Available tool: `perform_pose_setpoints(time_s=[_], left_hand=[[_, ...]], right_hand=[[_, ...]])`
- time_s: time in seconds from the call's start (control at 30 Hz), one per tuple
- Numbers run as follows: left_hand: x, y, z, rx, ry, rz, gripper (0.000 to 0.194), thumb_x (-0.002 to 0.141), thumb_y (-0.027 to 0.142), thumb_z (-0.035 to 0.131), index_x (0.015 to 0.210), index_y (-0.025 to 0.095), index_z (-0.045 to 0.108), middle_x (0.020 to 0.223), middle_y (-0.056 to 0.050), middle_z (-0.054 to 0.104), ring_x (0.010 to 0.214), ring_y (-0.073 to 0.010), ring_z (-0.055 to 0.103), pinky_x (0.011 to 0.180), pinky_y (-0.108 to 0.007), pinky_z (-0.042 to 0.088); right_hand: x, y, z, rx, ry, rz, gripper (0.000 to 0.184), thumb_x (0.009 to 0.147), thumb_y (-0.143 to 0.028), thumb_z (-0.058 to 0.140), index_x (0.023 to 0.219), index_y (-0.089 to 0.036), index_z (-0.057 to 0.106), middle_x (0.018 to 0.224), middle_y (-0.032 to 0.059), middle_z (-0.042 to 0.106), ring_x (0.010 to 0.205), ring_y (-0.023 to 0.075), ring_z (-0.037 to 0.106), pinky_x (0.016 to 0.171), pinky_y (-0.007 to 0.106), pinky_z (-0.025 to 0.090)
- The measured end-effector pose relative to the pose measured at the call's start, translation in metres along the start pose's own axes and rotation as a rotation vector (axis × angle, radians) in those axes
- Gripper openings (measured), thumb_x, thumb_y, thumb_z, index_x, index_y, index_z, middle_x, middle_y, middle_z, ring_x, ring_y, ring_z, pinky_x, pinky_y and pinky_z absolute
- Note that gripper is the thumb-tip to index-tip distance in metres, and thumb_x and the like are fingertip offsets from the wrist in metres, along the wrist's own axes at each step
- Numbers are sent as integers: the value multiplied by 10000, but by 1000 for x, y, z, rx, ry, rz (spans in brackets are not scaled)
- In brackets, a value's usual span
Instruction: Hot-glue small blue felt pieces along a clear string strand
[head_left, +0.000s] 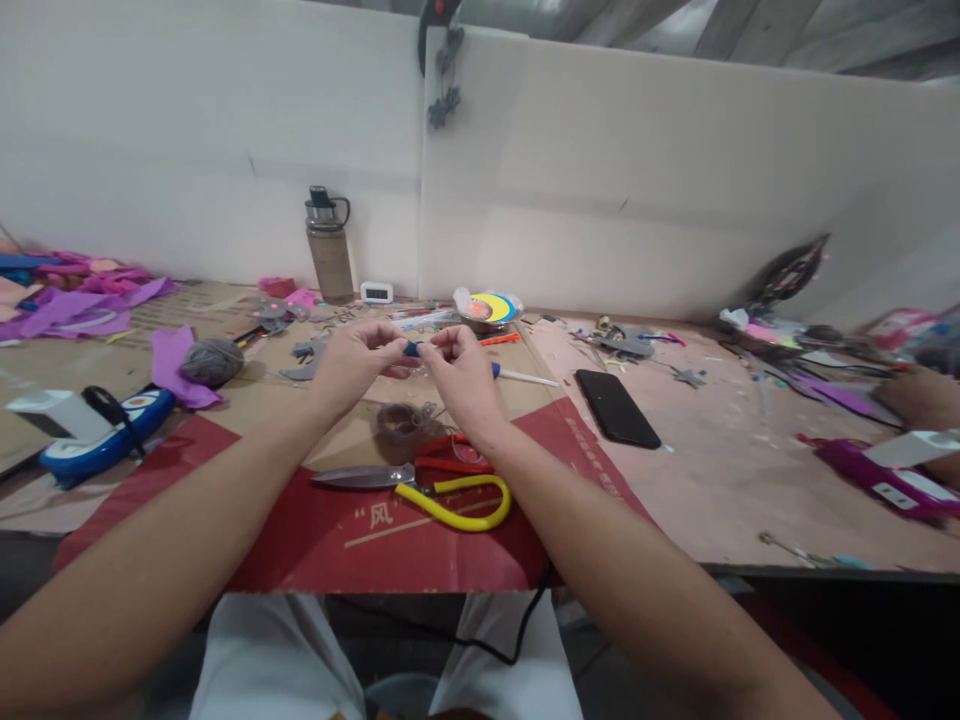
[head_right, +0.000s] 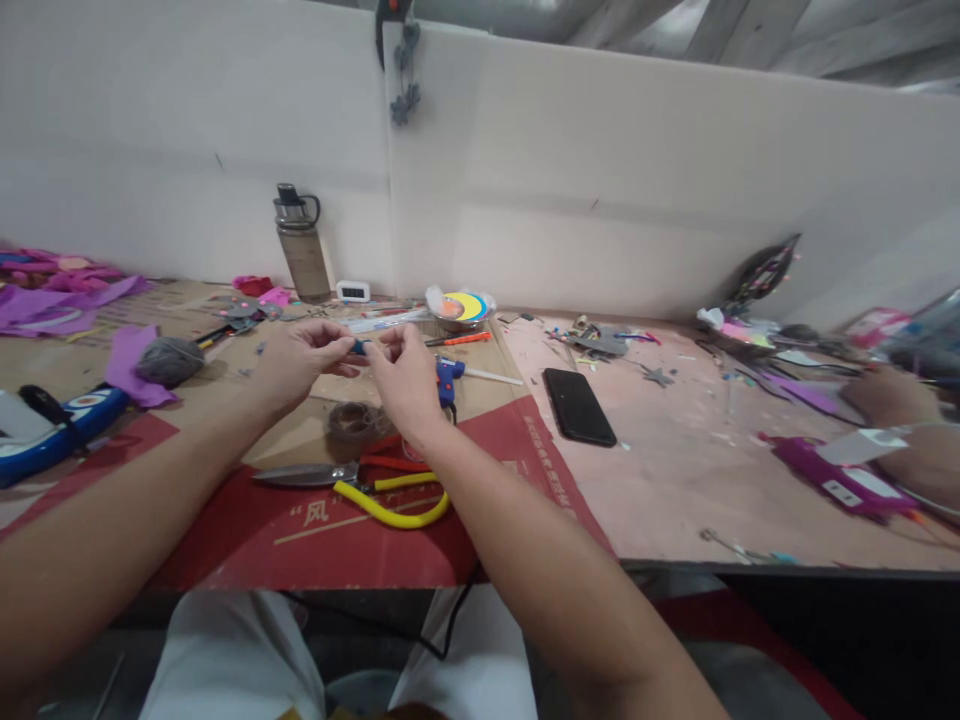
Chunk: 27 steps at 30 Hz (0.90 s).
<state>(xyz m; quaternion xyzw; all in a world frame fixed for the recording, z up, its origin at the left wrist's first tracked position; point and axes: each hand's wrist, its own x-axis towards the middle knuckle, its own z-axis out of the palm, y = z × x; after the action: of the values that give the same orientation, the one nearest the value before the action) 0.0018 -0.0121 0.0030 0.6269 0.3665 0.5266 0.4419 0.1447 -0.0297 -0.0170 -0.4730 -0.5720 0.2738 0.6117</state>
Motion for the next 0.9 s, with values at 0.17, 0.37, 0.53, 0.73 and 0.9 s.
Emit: perform_pose_setpoints(time_s=[0.17, 0.37, 0.53, 0.73, 0.9], left_hand=[[9, -7, -7, -86, 139, -7, 154, 708, 241, 731, 737, 133, 624, 690, -19, 664, 661, -171, 701, 703, -318, 591], [16, -6, -17, -260, 169, -21, 147, 736, 211, 699, 760, 134, 575, 710, -27, 671, 745, -176, 715, 705, -278, 574], [20, -4, -23, -409, 183, 0, 66, 776, 155, 643, 775, 135, 580, 762, -32, 693, 717, -147, 713, 686, -245, 570], [21, -3, -26, -455, 217, 5, 46, 776, 133, 635, 766, 127, 591, 739, -33, 690, 712, -153, 714, 690, -255, 576], [19, -3, -26, -441, 215, 27, 61, 768, 144, 653, 764, 124, 596, 740, -38, 693, 716, -159, 715, 697, -264, 577]], right_hand=[[-10, 0, 1, -216, -189, -194, 131, 886, -272, 453, 850, -196, 554, 822, 14, 615, 765, 139, 559, 747, 284, 435], [-29, -6, 8, -504, -574, -474, 268, 908, -222, 442, 725, -209, 638, 823, 77, 645, 857, 189, 574, 821, 322, 437], [-8, -3, -18, -470, -385, -262, 388, 951, -387, 338, 759, -192, 614, 779, 53, 660, 745, 172, 587, 712, 319, 443], [19, 22, -58, -822, -133, 43, 214, 799, -362, 589, 715, -166, 597, 774, 143, 658, 807, 253, 614, 754, 376, 446], [17, 48, -56, -688, -193, 149, 283, 617, -159, 688, 467, -220, 455, 656, 116, 639, 830, 280, 633, 792, 394, 458]])
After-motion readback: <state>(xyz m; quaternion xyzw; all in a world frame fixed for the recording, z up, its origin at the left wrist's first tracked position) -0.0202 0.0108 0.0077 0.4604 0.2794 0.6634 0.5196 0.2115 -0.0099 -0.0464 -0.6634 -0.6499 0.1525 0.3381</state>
